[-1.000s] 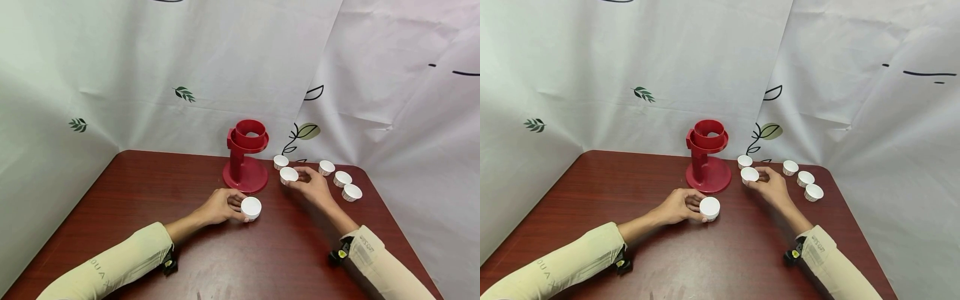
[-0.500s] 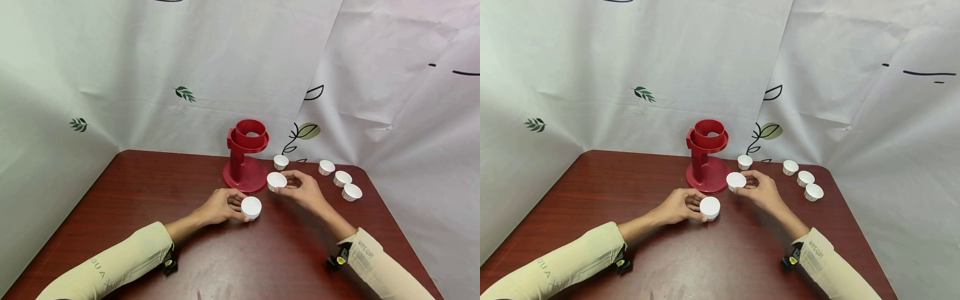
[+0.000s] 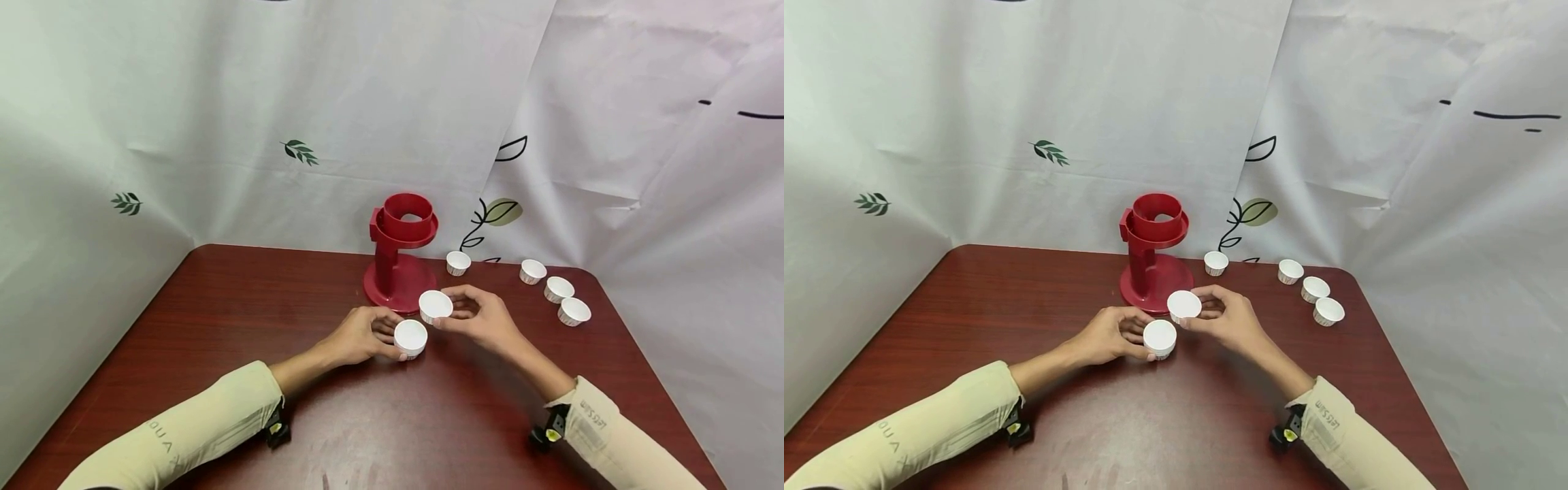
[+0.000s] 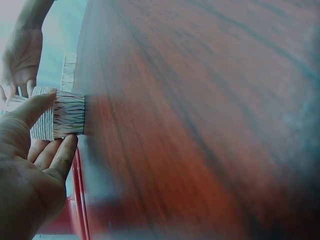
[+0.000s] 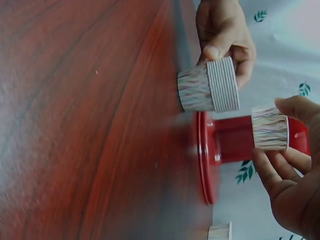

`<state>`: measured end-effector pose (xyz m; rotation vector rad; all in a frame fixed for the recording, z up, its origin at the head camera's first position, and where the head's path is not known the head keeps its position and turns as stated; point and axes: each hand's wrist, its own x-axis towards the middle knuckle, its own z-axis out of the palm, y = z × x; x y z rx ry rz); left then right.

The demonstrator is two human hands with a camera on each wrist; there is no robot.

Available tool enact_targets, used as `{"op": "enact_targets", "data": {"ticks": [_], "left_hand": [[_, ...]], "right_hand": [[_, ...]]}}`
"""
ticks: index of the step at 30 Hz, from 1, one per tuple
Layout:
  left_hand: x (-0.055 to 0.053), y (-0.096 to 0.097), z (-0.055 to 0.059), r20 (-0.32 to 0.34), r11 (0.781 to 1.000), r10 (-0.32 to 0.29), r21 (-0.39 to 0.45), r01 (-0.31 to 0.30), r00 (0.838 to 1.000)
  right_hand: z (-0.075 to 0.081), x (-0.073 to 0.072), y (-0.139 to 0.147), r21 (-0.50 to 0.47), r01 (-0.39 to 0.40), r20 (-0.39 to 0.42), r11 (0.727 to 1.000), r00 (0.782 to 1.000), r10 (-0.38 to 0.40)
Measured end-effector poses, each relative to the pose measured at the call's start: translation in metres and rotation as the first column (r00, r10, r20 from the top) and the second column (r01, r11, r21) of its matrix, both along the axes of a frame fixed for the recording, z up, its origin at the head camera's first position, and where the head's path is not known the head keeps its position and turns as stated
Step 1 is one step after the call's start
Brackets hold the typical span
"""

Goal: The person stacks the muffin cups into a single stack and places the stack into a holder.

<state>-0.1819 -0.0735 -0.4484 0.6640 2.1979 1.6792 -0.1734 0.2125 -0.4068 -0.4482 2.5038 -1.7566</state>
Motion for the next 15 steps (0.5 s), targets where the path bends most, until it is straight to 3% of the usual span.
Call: {"op": "enact_targets", "data": {"ticks": [8,15], "left_hand": [[0.000,0.000,0.001,-0.011,1.000,-0.011,0.000,0.011,1.000],[-0.001,0.001,-0.001,0.001,1.000,-0.010,-0.005,0.010,1.000]], "right_hand": [[-0.001,0.006,-0.010,-0.023,-0.121,-0.029,0.992,0.992,0.120],[-0.006,0.006,-0.014,0.000,-0.159,-0.044,0.987,0.986,0.159]]}}
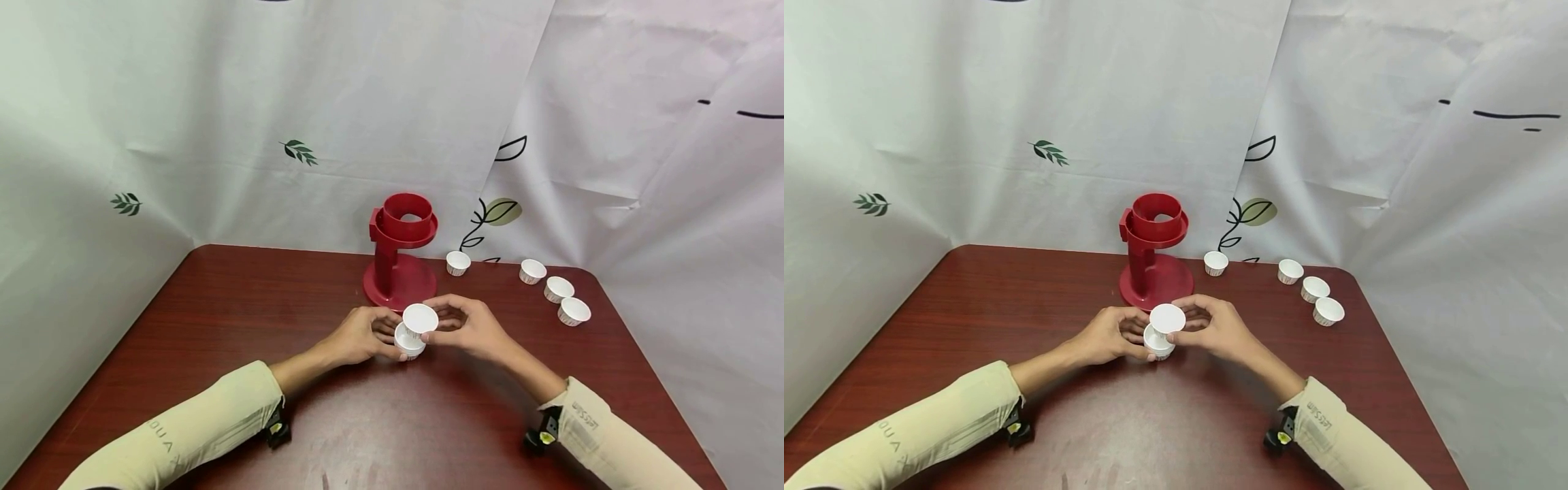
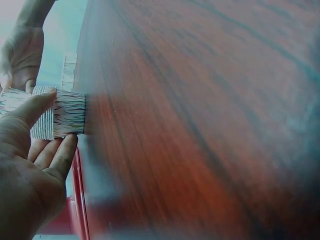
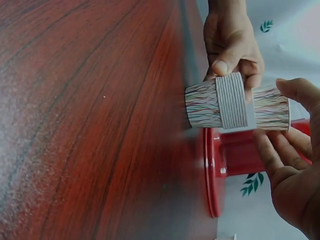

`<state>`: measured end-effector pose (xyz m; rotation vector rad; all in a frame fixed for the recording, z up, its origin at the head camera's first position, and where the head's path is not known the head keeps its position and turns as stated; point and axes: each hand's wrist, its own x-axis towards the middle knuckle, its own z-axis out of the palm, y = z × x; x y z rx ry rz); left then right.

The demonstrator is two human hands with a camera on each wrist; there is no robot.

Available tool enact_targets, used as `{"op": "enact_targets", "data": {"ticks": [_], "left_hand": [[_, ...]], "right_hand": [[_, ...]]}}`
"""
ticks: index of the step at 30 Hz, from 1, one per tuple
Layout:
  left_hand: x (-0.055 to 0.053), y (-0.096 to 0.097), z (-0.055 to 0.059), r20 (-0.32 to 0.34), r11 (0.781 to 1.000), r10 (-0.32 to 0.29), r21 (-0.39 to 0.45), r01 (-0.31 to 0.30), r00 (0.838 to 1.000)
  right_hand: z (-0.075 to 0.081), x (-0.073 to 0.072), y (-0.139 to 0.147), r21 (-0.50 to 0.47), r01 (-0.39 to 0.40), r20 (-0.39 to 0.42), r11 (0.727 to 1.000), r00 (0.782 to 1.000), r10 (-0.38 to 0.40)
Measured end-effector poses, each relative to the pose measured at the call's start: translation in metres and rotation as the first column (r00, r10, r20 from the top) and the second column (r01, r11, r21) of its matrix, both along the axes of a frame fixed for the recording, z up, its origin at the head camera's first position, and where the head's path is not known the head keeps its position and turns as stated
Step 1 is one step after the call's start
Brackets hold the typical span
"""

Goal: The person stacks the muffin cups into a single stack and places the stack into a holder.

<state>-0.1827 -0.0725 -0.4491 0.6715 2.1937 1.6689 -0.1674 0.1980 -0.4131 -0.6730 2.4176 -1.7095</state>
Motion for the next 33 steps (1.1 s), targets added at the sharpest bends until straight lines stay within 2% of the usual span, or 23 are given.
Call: {"op": "enact_targets", "data": {"ticks": [17,25,33], "left_hand": [[0.001,0.000,0.000,0.006,1.000,-0.003,0.025,0.003,1.000],[0.001,0.000,0.000,0.007,1.000,0.005,0.011,-0.005,1.000],[0.000,0.000,0.000,0.005,1.000,0.001,0.009,-0.001,1.000]], "right_hand": [[-0.007,-0.004,-0.005,0.014,-0.058,-0.039,0.998,0.998,0.059],[-0.014,-0.004,-0.005,0.071,-0.068,-0.068,0.995,0.995,0.073],[-0.022,-0.004,-0.004,0.059,-0.108,-0.033,0.992,0.993,0.111]]}}
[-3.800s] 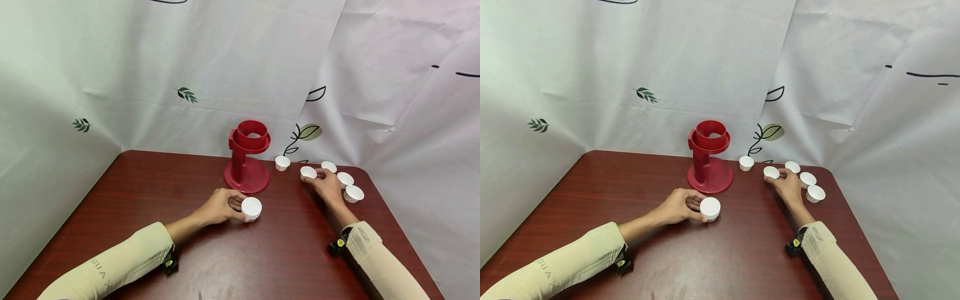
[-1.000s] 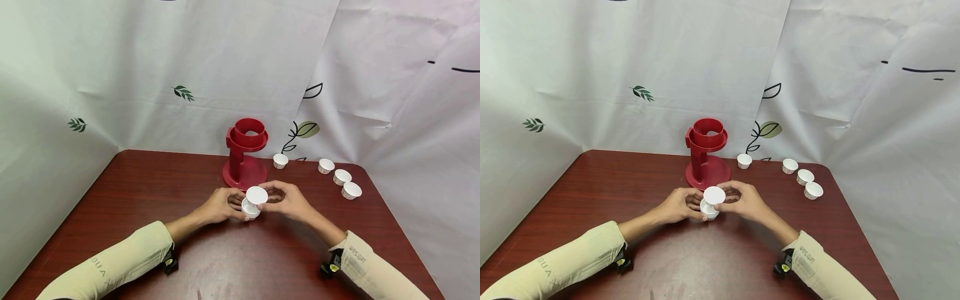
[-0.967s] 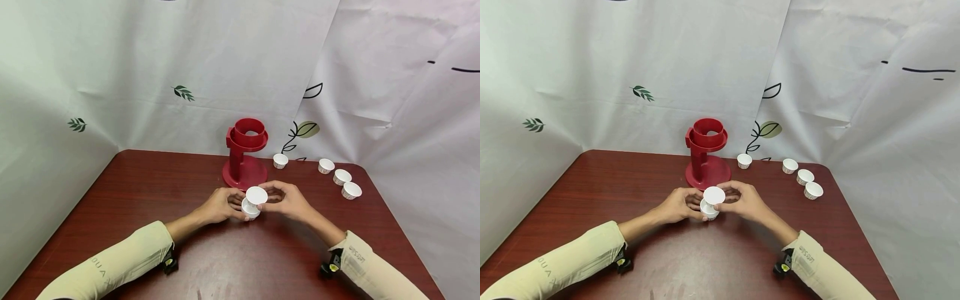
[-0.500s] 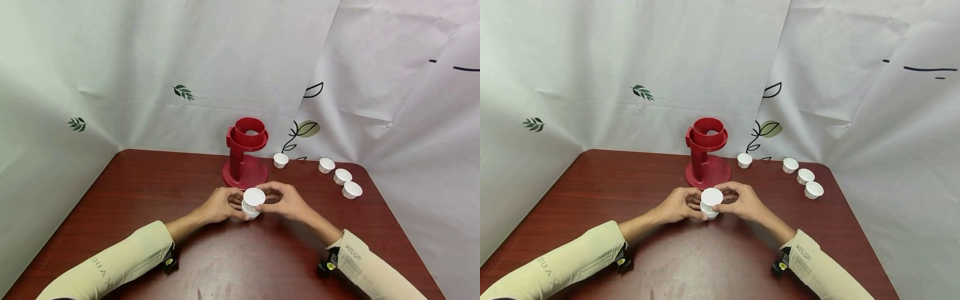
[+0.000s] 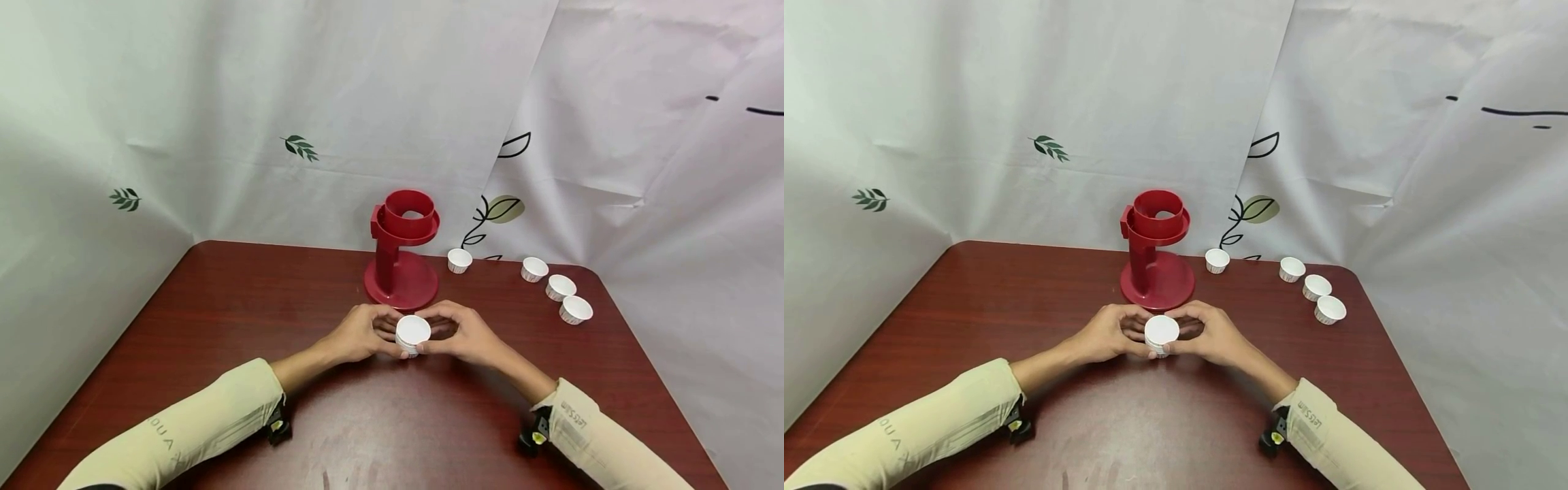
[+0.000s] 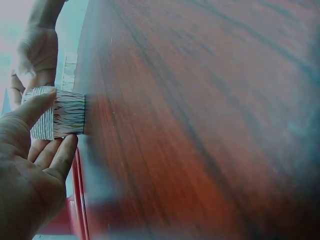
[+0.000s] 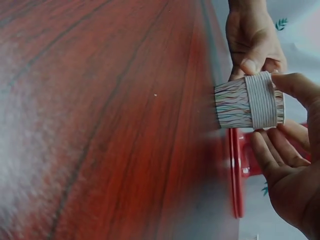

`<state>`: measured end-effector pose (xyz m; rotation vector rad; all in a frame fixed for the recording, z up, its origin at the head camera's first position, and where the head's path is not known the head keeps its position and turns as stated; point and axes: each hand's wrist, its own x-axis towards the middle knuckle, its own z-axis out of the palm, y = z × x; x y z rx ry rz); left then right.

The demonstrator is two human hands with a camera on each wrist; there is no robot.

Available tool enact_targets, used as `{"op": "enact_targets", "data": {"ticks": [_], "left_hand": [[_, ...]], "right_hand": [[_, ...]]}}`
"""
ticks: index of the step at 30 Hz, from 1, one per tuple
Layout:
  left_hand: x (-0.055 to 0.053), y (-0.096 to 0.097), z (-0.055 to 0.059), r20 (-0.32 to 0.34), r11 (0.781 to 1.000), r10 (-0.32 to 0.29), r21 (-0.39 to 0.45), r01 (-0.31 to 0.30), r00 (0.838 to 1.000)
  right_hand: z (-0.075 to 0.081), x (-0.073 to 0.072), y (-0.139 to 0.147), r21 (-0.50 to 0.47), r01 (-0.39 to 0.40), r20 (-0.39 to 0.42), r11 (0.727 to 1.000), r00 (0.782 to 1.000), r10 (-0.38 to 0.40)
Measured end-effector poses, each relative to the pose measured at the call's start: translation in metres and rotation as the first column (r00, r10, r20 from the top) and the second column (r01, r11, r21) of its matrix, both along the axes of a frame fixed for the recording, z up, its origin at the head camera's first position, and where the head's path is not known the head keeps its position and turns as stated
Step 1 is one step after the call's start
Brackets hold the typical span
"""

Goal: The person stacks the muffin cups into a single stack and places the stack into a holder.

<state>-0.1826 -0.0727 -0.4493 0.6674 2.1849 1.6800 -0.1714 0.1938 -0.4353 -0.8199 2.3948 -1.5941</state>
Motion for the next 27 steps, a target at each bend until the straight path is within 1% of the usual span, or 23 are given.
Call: {"op": "enact_targets", "data": {"ticks": [6,13,19,27], "left_hand": [[0.000,0.001,0.001,-0.004,1.000,0.006,-0.008,-0.006,1.000],[0.000,0.000,0.002,-0.011,1.000,0.009,-0.015,-0.009,1.000],[0.001,-0.001,0.003,-0.010,1.000,0.015,-0.022,-0.015,1.000],[0.002,0.000,0.002,-0.013,1.000,0.015,-0.025,-0.015,1.000]], "right_hand": [[-0.004,0.001,0.001,-0.044,-0.016,0.034,0.999,0.999,0.017],[-0.009,0.002,-0.001,-0.110,-0.027,0.095,0.994,0.995,0.038],[-0.011,0.003,-0.001,-0.103,-0.018,0.105,0.995,0.994,0.029],[-0.009,0.002,-0.001,-0.064,-0.006,0.077,0.998,0.997,0.011]]}}
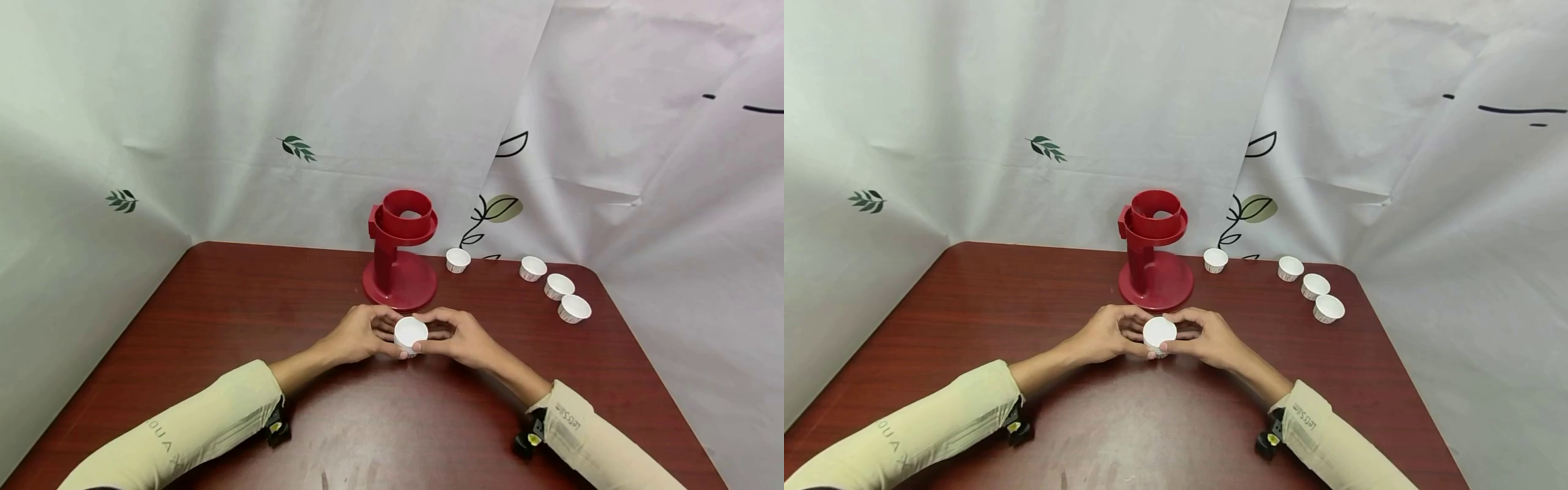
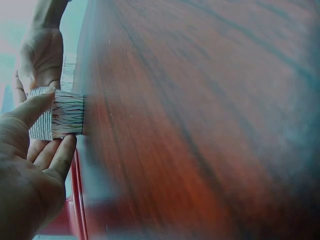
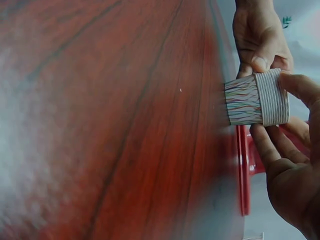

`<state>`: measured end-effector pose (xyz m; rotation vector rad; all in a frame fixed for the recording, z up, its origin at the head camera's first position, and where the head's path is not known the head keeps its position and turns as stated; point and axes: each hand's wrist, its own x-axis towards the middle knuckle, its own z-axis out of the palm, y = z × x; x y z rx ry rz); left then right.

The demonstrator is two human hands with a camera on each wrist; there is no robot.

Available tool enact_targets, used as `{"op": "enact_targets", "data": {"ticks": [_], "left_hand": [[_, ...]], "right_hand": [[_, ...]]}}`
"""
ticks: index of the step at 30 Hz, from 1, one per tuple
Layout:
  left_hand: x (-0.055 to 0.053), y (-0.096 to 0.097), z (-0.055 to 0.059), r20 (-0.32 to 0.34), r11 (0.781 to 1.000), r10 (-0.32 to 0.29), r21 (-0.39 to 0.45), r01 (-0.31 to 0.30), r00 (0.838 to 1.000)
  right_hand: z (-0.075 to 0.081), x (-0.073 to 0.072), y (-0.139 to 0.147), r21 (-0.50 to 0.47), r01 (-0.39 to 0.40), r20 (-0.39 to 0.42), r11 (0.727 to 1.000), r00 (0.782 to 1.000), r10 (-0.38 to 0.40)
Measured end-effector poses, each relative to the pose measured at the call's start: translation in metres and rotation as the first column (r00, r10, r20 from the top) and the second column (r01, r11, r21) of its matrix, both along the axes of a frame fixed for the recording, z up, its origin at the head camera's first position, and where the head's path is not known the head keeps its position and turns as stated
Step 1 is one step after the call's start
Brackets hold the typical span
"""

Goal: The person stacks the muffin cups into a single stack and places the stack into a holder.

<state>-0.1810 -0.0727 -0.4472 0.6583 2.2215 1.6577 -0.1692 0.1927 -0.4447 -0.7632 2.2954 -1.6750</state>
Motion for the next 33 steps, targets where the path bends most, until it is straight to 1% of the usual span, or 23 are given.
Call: {"op": "enact_targets", "data": {"ticks": [7,15,22,28,31,33], "left_hand": [[-0.0010,-0.0002,0.0007,-0.006,1.000,-0.003,0.002,0.003,1.000],[-0.0018,0.0008,-0.0013,-0.002,1.000,-0.007,0.015,0.007,1.000],[-0.0026,0.0012,-0.0006,0.002,1.000,-0.011,0.018,0.011,1.000],[-0.0028,-0.0001,-0.0021,0.001,1.000,-0.016,0.021,0.016,1.000],[-0.0019,-0.0006,-0.0025,0.008,1.000,-0.015,0.022,0.015,1.000],[-0.0014,-0.0007,-0.0027,0.013,1.000,-0.014,0.020,0.014,1.000]], "right_hand": [[0.0021,-0.0022,-0.0003,-0.012,-0.020,0.012,1.000,1.000,0.020],[0.0031,-0.0035,0.0011,0.004,-0.015,0.030,1.000,0.999,0.015],[0.0060,-0.0021,0.0015,0.049,-0.007,-0.002,0.999,1.000,0.007],[0.0070,-0.0023,0.0026,0.079,-0.015,0.000,0.997,1.000,0.015],[0.0078,-0.0049,0.0033,0.094,-0.026,-0.003,0.995,1.000,0.026],[0.0091,-0.0079,0.0042,0.097,-0.017,0.005,0.995,1.000,0.017]]}}
